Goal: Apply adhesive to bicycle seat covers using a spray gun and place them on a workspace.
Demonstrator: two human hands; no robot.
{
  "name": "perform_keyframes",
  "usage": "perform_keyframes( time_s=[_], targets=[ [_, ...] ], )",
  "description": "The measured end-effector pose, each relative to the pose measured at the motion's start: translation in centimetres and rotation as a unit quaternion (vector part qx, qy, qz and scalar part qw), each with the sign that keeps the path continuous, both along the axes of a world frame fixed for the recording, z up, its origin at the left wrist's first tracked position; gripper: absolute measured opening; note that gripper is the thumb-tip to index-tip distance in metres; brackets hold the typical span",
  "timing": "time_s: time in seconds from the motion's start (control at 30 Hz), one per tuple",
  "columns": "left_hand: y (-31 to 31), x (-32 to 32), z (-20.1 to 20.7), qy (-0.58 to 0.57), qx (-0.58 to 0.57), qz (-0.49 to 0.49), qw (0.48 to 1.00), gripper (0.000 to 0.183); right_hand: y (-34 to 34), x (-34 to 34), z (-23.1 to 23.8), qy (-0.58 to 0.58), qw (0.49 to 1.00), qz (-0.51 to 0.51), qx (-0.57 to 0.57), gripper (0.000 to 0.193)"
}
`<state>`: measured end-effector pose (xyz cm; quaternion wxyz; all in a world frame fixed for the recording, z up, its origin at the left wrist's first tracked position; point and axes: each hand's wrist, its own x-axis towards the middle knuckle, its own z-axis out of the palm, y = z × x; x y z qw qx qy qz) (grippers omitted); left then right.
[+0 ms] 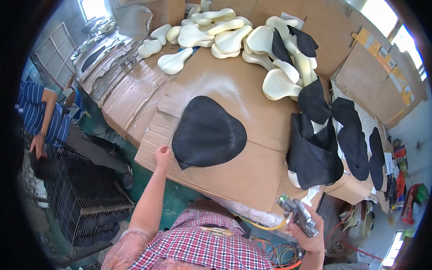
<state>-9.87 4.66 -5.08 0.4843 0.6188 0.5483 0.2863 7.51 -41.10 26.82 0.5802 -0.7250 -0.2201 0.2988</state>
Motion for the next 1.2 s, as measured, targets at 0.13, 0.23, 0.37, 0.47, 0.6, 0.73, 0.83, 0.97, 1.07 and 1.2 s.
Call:
perform_keyframes(
  time_s=[0.13, 0.23, 0.37, 0.47, 0.6, 0.73, 0.83, 0.97, 1.07, 1.2],
  targets=[
    [-2.5, 3.1, 1.9, 0.238, 0.059, -0.050, 0.968, 0.035, 0.3, 0.4, 0.7, -0.013, 0.998, 0.062, -0.028, 0.056],
    [-3.2, 4.0, 2.8, 0.346, 0.104, -0.038, 0.932, 0.031, 3.1, 1.0, 0.8, -0.045, 0.997, 0.044, 0.032, 0.053],
    [-3.5, 4.3, 3.1, 0.394, 0.141, -0.023, 0.908, 0.023, 2.5, 2.1, 1.1, -0.055, 0.994, 0.093, -0.033, 0.049],
    [-2.9, 4.1, 2.7, 0.369, 0.132, -0.024, 0.920, 0.018, 0.4, 2.4, 1.3, -0.089, 0.984, 0.139, -0.073, 0.049],
    [-2.4, 4.3, 2.0, 0.348, 0.150, -0.012, 0.925, 0.014, 1.6, 2.2, 0.9, -0.076, 0.992, 0.101, -0.030, 0.050],
    [-1.5, 4.5, 1.4, 0.206, 0.125, 0.000, 0.971, 0.014, 1.9, 2.7, 1.1, -0.101, 0.987, 0.125, -0.011, 0.049],
    [-0.3, 3.7, -0.3, 0.073, 0.030, 0.046, 0.996, 0.015, 0.9, 2.0, 1.6, -0.100, 0.973, 0.194, -0.068, 0.049],
    [-1.4, 5.1, 1.3, -0.078, -0.181, 0.094, 0.976, 0.027, -1.0, 1.3, 0.1, -0.049, 0.998, -0.025, 0.016, 0.051],
    [-1.5, 4.9, 1.3, -0.117, -0.186, 0.138, 0.966, 0.039, -2.5, 1.6, -0.3, -0.008, 0.995, 0.099, -0.015, 0.056],
    [-3.0, 6.1, 2.1, -0.128, -0.154, 0.183, 0.963, 0.045, 0.9, 1.0, -0.2, 0.016, 0.996, 0.069, 0.063, 0.054]
  ],
)
